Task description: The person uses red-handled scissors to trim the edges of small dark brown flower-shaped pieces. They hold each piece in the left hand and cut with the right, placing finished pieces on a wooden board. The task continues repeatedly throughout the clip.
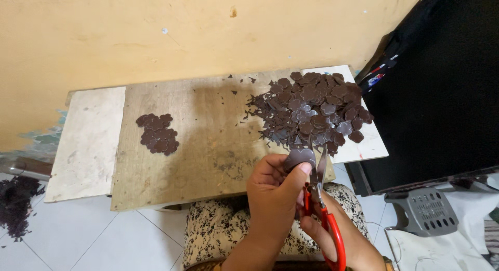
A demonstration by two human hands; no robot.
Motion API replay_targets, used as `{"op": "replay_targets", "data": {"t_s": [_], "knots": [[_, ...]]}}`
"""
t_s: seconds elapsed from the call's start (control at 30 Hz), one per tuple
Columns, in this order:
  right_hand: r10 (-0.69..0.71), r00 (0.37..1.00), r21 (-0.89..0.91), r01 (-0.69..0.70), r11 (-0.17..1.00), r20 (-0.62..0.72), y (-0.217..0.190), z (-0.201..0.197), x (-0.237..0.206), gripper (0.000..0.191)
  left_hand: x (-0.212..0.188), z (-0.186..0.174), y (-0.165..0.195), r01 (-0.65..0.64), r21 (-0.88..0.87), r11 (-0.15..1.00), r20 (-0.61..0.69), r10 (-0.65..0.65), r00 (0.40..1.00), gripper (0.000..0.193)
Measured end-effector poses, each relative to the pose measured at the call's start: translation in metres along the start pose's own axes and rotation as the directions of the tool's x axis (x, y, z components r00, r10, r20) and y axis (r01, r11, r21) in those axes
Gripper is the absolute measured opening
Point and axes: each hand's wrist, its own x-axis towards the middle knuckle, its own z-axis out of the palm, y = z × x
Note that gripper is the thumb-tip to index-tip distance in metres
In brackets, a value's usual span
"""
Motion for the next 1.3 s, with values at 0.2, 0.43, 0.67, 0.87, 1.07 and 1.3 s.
{"op": "replay_targets", "data": {"t_s": [0.2, 0.43, 0.67, 0.87, 1.07, 1.3], "knots": [[-0.047, 0.997, -0.175, 0.036, 0.984, -0.057, 0.005, -0.002, 0.004, 0.056, -0.002, 0.0, -0.003, 0.007, -0.06, 0.998, 0.017, -0.007, 1.0, 0.012], [-0.061, 0.994, -0.151, 0.047, 0.987, -0.089, 0.014, 0.004, 0.008, 0.048, -0.005, 0.005, -0.003, -0.026, -0.001, 1.0, -0.048, 0.026, 0.999, 0.013], [-0.157, 0.984, -0.181, 0.139, 0.974, -0.087, 0.003, 0.014, 0.007, 0.082, -0.005, 0.008, -0.004, -0.027, -0.003, 1.0, -0.083, 0.026, 0.996, 0.014], [-0.2, 0.97, -0.19, 0.173, 0.966, -0.135, 0.0, 0.024, 0.004, 0.094, -0.007, 0.012, -0.007, -0.022, -0.036, 0.999, -0.097, 0.019, 0.995, 0.012], [-0.142, 0.974, -0.164, 0.113, 0.98, -0.178, 0.003, 0.027, 0.005, 0.098, -0.009, 0.012, -0.004, -0.025, -0.079, 0.997, -0.097, 0.018, 0.995, 0.009], [-0.223, 0.961, -0.184, 0.192, 0.964, -0.165, 0.013, 0.022, 0.008, 0.089, -0.008, 0.009, -0.002, -0.005, -0.067, 0.998, -0.107, -0.002, 0.994, 0.011]]}}
